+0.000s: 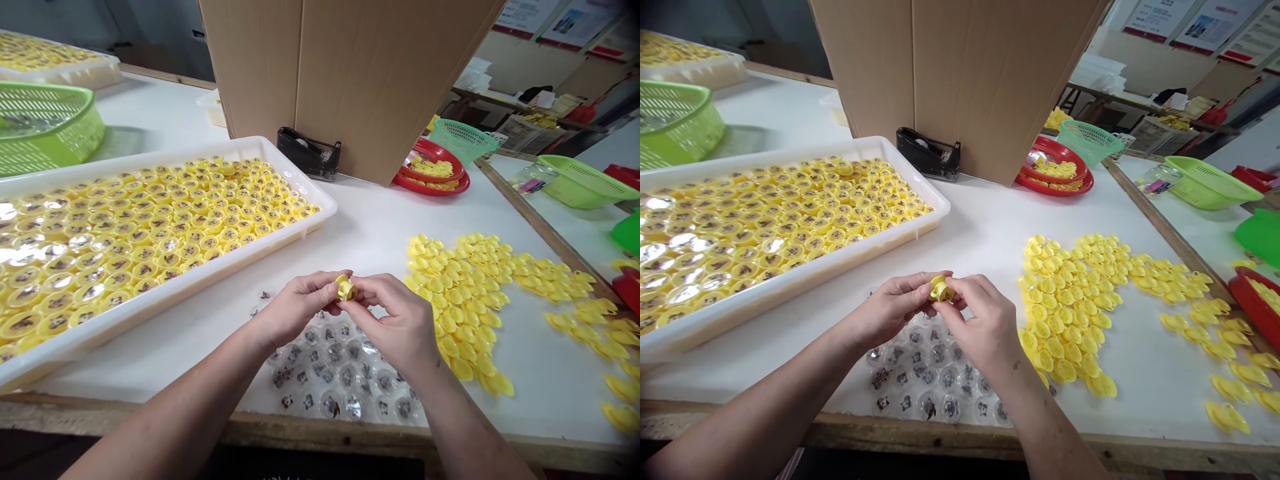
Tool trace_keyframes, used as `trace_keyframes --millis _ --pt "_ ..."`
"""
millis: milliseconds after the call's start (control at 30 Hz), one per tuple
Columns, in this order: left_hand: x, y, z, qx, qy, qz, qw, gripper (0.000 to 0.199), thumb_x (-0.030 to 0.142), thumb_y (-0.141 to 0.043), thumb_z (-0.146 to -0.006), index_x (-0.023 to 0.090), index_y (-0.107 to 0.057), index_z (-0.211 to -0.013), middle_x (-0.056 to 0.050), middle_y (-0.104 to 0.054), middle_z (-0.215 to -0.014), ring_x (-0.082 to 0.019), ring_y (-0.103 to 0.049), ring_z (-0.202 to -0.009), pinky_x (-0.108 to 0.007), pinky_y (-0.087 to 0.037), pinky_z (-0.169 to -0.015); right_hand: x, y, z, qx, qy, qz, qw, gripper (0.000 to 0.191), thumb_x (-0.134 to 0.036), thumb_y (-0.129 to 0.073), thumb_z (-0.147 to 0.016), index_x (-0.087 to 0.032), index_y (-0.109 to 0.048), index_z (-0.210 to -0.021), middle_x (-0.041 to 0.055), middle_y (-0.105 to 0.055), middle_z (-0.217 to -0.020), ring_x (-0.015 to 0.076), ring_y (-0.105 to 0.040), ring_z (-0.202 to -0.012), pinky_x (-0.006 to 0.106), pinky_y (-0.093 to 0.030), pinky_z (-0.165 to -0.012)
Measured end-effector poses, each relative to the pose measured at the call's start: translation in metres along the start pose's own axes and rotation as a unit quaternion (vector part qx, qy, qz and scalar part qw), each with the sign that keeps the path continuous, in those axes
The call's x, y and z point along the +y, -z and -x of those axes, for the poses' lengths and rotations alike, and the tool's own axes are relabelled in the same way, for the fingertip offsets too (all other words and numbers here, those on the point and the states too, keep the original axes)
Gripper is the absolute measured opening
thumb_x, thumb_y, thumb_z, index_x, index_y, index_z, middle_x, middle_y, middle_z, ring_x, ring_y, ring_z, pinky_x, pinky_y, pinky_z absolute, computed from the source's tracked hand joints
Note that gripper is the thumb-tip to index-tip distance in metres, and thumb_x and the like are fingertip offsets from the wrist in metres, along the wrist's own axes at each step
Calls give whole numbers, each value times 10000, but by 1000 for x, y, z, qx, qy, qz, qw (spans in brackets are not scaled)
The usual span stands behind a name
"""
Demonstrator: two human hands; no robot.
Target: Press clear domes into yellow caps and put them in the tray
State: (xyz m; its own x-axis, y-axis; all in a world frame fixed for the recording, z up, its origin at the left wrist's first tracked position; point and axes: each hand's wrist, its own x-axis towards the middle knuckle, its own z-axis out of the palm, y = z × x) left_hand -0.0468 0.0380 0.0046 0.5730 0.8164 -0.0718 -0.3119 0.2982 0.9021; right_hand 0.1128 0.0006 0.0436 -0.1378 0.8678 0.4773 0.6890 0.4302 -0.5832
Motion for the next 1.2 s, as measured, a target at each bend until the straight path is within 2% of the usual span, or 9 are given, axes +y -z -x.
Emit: trace_keyframes --millis 133,300,467,567,700,833,967,1100,1200 --pt "-3 -1 0 5 -25 -47 999 337 339 -568 -851 230 -629 -1163 -68 -564 -1017 -129 -524 -798 -285 -429 -745 1 1 5 24 19 0 1000 183 -140 -631 -781 -195 -644 -954 47 -660 -866 133 -630 -687 308 -569 -659" --pt "2 -8 3 35 -36 -133 990 362 378 -524 -867 216 -615 -1179 -70 -564 -1000 -135 -545 -784 -300 -453 -760 2 -5 9 53 6 -1 999 188 -134 -613 -789 -212 -637 -958 45 -664 -860 143 -641 -694 317 -576 -662" --pt "9 -10 4 46 -43 -170 983 366 378 -575 -833 176 -613 -1136 -90 -598 -1073 -204 -550 -984 -323 -434 -869 3 -16 6 82 12 13 996 150 -119 -584 -798 -211 -640 -903 45 -646 -797 147 -617 -681 306 -555 -640" --pt "6 -8 2 66 -47 -157 984 334 355 -592 -825 141 -583 -1083 -84 -626 -958 -188 -571 -896 -315 -462 -792 12 -16 5 36 -6 -27 999 201 -134 -602 -793 -220 -638 -970 41 -634 -850 147 -613 -724 309 -547 -687" --pt "0 -6 1 87 -85 -216 969 289 332 -609 -816 157 -582 -1045 -81 -619 -960 -168 -572 -856 -300 -459 -766 29 -12 6 -17 -107 -182 977 369 -237 -683 -757 -227 -585 -1113 51 -599 -1003 143 -613 -783 309 -548 -716" --pt "-1 -7 1 108 -79 -233 963 306 351 -652 -779 162 -587 -1010 -80 -635 -945 -175 -585 -837 -297 -462 -751 34 -12 7 -73 -172 -285 940 240 -313 -653 -788 -193 -607 -992 46 -651 -920 162 -620 -819 331 -537 -759" --pt "1 -10 2 117 -51 -237 963 270 364 -653 -773 149 -591 -924 -53 -637 -804 -152 -573 -712 -257 -446 -643 27 -12 8 -74 -186 -303 932 162 -325 -625 -805 -186 -607 -887 24 -655 -805 155 -614 -740 305 -532 -692" --pt "3 -19 7 121 -32 -266 956 255 368 -639 -776 136 -606 -877 -36 -603 -695 -132 -535 -620 -236 -410 -562 22 -9 8 -88 -186 -342 917 129 -308 -604 -820 -186 -609 -862 23 -663 -755 160 -628 -712 292 -534 -652" --pt "9 -26 6 117 -22 -241 963 284 386 -619 -783 120 -602 -883 -37 -594 -679 -126 -520 -603 -234 -404 -542 25 -5 7 -92 -203 -366 904 147 -313 -637 -798 -190 -631 -878 26 -677 -776 165 -642 -725 293 -545 -672"
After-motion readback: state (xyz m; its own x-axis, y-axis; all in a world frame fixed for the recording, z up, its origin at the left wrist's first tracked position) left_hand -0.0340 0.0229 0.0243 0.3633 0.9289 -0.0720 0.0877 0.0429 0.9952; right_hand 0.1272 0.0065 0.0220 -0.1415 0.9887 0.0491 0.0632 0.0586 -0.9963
